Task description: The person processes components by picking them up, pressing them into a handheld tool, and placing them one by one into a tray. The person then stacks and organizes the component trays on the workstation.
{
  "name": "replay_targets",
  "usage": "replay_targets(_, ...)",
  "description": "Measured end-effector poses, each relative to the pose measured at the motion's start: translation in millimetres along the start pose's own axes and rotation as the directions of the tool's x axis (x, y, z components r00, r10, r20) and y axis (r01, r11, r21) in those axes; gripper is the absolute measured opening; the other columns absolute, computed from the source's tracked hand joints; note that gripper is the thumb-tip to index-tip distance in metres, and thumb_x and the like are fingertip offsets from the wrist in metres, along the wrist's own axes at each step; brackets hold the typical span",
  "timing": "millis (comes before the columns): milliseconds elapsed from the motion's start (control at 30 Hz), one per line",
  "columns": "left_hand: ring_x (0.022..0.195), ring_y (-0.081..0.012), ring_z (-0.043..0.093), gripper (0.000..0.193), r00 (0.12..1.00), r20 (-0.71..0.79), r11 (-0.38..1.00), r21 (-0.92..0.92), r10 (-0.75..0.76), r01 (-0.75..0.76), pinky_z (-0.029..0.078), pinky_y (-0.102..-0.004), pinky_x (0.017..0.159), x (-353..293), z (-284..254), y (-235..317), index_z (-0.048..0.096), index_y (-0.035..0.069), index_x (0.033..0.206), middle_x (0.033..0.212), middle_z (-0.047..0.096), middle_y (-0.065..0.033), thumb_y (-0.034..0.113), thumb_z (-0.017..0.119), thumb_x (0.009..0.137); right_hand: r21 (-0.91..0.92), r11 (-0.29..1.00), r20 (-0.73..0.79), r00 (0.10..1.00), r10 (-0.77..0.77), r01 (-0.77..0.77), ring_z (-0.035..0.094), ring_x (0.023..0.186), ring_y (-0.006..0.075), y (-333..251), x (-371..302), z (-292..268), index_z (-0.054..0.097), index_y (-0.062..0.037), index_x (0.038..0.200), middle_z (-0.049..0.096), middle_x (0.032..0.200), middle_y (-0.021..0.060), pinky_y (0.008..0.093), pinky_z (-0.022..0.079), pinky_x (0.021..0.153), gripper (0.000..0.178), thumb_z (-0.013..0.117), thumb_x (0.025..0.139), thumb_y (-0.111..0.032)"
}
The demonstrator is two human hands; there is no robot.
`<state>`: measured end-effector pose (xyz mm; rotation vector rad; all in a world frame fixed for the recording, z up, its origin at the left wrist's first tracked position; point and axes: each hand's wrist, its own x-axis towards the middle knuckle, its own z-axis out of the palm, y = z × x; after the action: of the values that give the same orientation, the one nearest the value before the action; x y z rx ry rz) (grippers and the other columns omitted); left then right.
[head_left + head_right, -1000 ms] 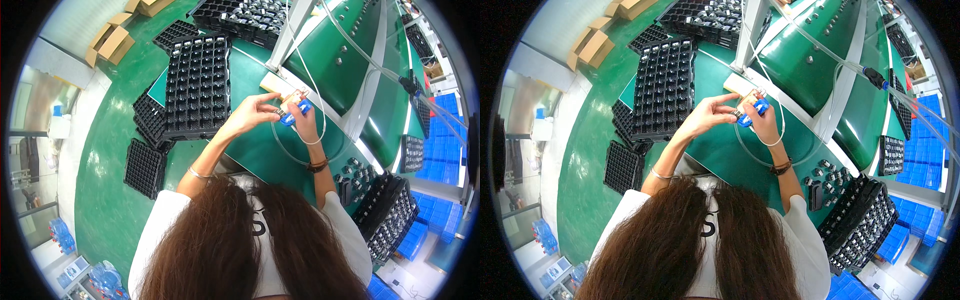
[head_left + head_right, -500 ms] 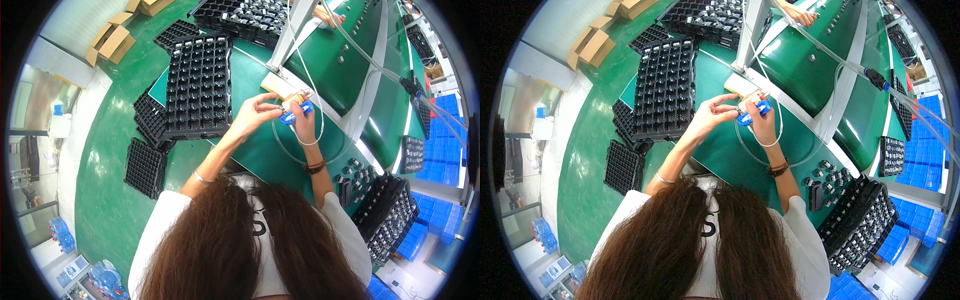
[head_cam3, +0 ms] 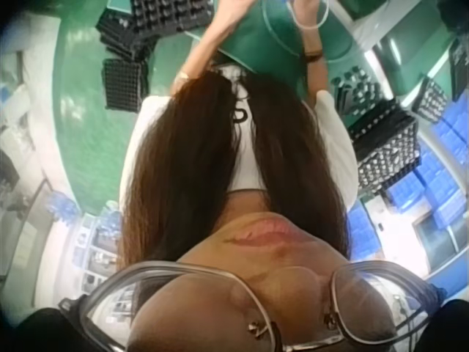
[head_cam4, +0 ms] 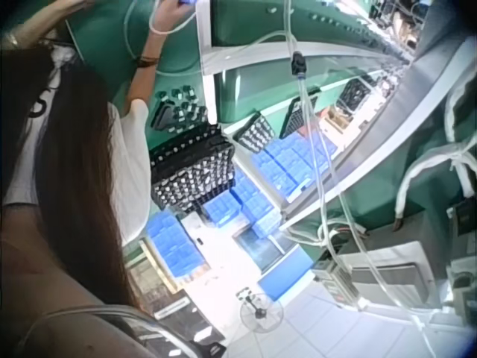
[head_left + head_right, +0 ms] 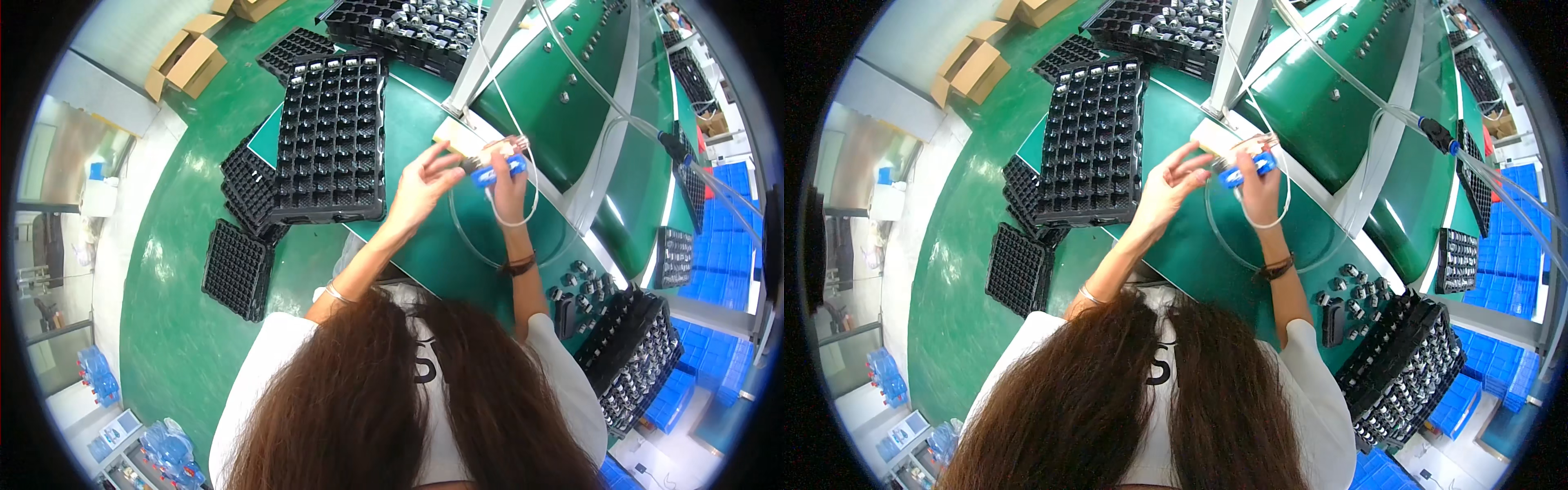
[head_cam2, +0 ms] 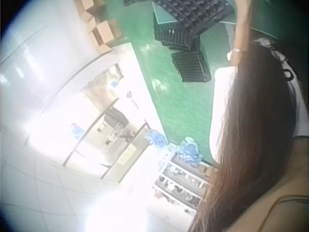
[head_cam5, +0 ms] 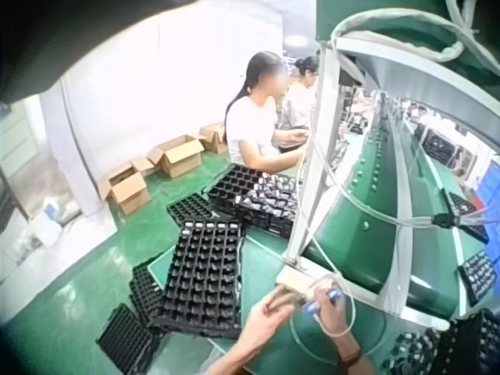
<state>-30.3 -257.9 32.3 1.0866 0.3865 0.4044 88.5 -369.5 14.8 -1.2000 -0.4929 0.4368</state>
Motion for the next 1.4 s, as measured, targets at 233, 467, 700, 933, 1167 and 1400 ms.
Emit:
replay_targets(233, 0.093, -0.0161, 0.061, 0.041, 0.984, -0.148, 0.985, 0.16, 0.094, -0.07, 0.049, -0.0259, 0.079, 11, -53, 30, 0.049, 0.001, 0.124, 0.113, 0.061, -0.012, 0.03, 0.051, 0.094, -0.712, 0.66, 0.077, 0.96, -0.268, 0.241, 0.06, 0.067, 0.0234, 13, 43, -8, 0.057, 0.0003, 0.091, 0.061, 0.074, 0.0131, 0.0325, 0.047, 0.061, 0.026, 0.065, 0.082, -0.023)
replay_targets(467, 0.092, -0.0111, 0.057, 0.035, 0.933, -0.268, 0.926, 0.35, 0.241, -0.139, 0.047, -0.0236, 0.078, 37, -121, 63, 0.054, 0.002, 0.119, 0.108, 0.062, -0.0077, 0.027, 0.049, 0.095, -0.764, 0.606, 0.115, 0.97, -0.212, 0.223, 0.06, 0.071, 0.0373, 16, 44, -7, 0.056, -0.0019, 0.096, 0.06, 0.074, 0.0206, 0.0403, 0.047, 0.061, 0.036, 0.07, 0.077, -0.029)
replay_targets(700, 0.09, -0.0233, 0.06, 0.028, 0.758, -0.009, 0.171, 0.976, 0.652, -0.136, 0.047, -0.0338, 0.082, 94, -217, 94, 0.061, 0.006, 0.108, 0.099, 0.064, -0.0108, 0.009, 0.06, 0.08, -0.801, 0.586, 0.071, 0.992, -0.109, 0.122, 0.053, 0.071, 0.0155, -17, 32, -27, 0.047, -0.0059, 0.113, 0.053, 0.081, 0.0062, 0.0279, 0.044, 0.064, 0.057, 0.079, 0.069, -0.024)
replay_targets(933, 0.091, -0.0314, 0.06, 0.026, 0.867, 0.215, -0.11, 0.977, 0.45, -0.185, 0.047, -0.0383, 0.084, 130, -259, 106, 0.065, 0.004, 0.1, 0.095, 0.063, -0.0136, 0.014, 0.066, 0.076, -0.682, 0.725, 0.027, 0.993, -0.112, 0.101, 0.036, 0.059, 0.0049, -24, 10, -77, 0.049, -0.0064, 0.108, 0.044, 0.075, -0.0015, 0.0189, 0.032, 0.052, 0.043, 0.075, 0.074, -0.014)
replay_targets(1167, 0.086, -0.0289, 0.062, 0.02, 0.896, 0.152, -0.003, 0.986, 0.416, -0.166, 0.049, -0.0367, 0.077, 145, -267, 114, 0.065, 0.004, 0.094, 0.089, 0.063, -0.0131, 0.01, 0.066, 0.076, -0.654, 0.754, -0.047, 0.998, 0.042, -0.062, 0.037, 0.059, 0.0015, -25, -6, -82, 0.051, -0.0075, 0.107, 0.046, 0.078, -0.0031, 0.0165, 0.03, 0.052, 0.031, 0.068, 0.081, -0.007)
replay_targets(1400, 0.081, -0.0202, 0.064, 0.009, 0.917, 0.065, 0.062, 0.993, 0.393, -0.097, 0.049, -0.0305, 0.073, 150, -266, 127, 0.063, 0.001, 0.085, 0.085, 0.066, -0.0119, 0.008, 0.064, 0.078, -0.578, 0.813, 0.126, 0.992, -0.004, 0.076, 0.045, 0.071, 0.0086, -16, 21, -65, 0.049, -0.0053, 0.108, 0.05, 0.089, 0.0018, 0.0217, 0.04, 0.063, 0.042, 0.073, 0.074, -0.012)
